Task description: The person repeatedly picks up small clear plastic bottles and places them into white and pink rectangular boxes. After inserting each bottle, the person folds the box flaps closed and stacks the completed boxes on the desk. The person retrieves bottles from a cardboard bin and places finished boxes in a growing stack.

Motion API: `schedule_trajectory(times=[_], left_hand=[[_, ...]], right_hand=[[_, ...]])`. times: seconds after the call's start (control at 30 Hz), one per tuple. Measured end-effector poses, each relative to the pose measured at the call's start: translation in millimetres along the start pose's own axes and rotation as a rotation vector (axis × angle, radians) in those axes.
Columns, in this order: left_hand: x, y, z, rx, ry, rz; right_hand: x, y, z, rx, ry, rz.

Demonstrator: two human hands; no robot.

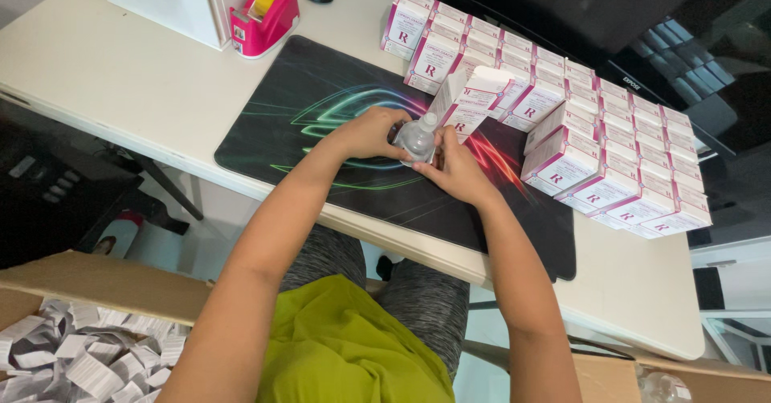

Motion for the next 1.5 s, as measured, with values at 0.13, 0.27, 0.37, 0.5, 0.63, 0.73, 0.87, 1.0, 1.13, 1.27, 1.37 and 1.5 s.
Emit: schedule_trajectory(times=[0.13, 0.27, 0.37, 0.5, 0.63, 0.73, 0.87, 1.0, 1.13, 1.27, 1.37, 1.5], left_hand=[[4, -19, 2, -0.096, -0.123, -0.167], [7, -36, 2, 0.018, -0.226, -0.262], [3, -35, 3, 0.13, -0.137, -0.193], [1, -22, 4, 0.008, -0.118, -0.073], [-4, -13, 1, 0.012, -0.102, 0.014], [-11, -9, 1, -0.021, -0.069, 0.111], [-9, -18, 0, -0.02, -0.208, 0.042], [10, -27, 5, 0.005, -0.076, -0.217], [13, -8, 32, 0.053, 0.236, -0.22], [-1, 26, 64, -0.302, 0.458, 0.1], [-17, 45, 77, -0.363, 0.456, 0.053], [-40, 55, 65, -0.386, 0.562, 0.152]], right_hand=[[-3, 4, 1, 0.014, 0.048, -0.032], [1, 3, 0, 0.025, 0.044, -0.065], [4, -2, 0, 0.0, 0.026, -0.093], [0, -9, 2, -0.072, -0.004, -0.153], [-12, -15, 3, -0.071, 0.048, -0.271], [-19, -17, 5, -0.122, 0.077, -0.356], [-17, -18, 5, -0.078, 0.105, -0.364], [-2, -28, 4, -0.093, 0.137, -0.314], [27, -39, -4, -0.072, 0.278, -0.138], [49, -27, -19, 0.058, 0.542, 0.123], [57, 0, -26, 0.024, 0.752, 0.301], [75, 34, -32, 0.166, 0.927, 0.312]])
Point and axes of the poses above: each hand's wrist, its own z-axis towards the middle knuckle, its own x-axis out of the back of the hand, y = z × x, the point moved 1 cm from there along z, towards the middle knuckle, and after that the axes turned 7 degrees about x, right-handed, at the moved point
